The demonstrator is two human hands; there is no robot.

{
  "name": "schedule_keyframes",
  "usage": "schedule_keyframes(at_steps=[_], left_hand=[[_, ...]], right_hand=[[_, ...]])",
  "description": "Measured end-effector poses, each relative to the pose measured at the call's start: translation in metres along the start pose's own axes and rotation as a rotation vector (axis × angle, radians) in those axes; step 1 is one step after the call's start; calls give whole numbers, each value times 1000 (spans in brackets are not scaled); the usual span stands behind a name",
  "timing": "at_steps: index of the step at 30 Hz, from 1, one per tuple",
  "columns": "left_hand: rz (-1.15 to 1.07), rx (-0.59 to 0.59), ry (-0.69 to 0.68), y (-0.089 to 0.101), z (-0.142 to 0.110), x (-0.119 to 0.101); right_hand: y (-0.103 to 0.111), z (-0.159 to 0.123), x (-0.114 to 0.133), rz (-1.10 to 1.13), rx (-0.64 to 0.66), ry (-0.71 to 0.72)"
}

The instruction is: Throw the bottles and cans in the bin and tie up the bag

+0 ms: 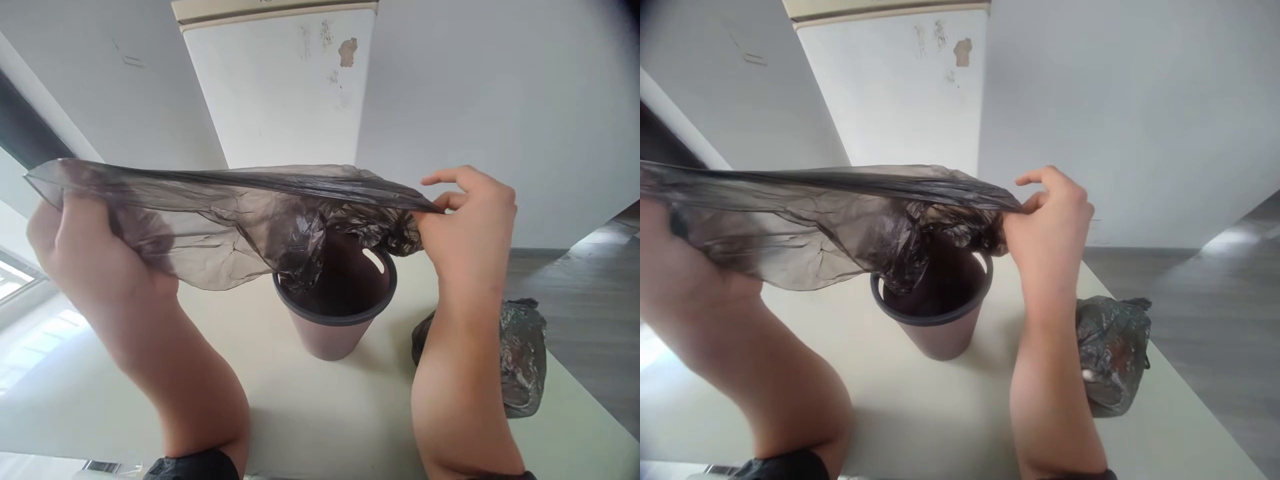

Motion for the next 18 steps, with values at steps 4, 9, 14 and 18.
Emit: schedule_keyframes(at_steps=[4, 9, 14, 18], left_hand=[[-85, 21, -8, 1, -4, 3], [-175, 118, -28, -12, -20, 4], [-178, 314, 95, -32, -51, 0], [27, 347, 16, -31, -61, -8]], right_hand=[[-18, -14, 16, 353, 346, -63], [6, -32, 55, 93, -4, 139], [-24, -72, 94, 87, 103, 277], [-66, -82, 88, 206, 411, 189]])
Point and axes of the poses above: each hand's wrist, its own z-axis towards the middle knuckle, its own y-axis out of the back of the hand, x = y × z, the point moved 9 cm from there along z, towards the middle knuckle, and after that the axes turned 10 degrees about -x, right-handed, at the moved point
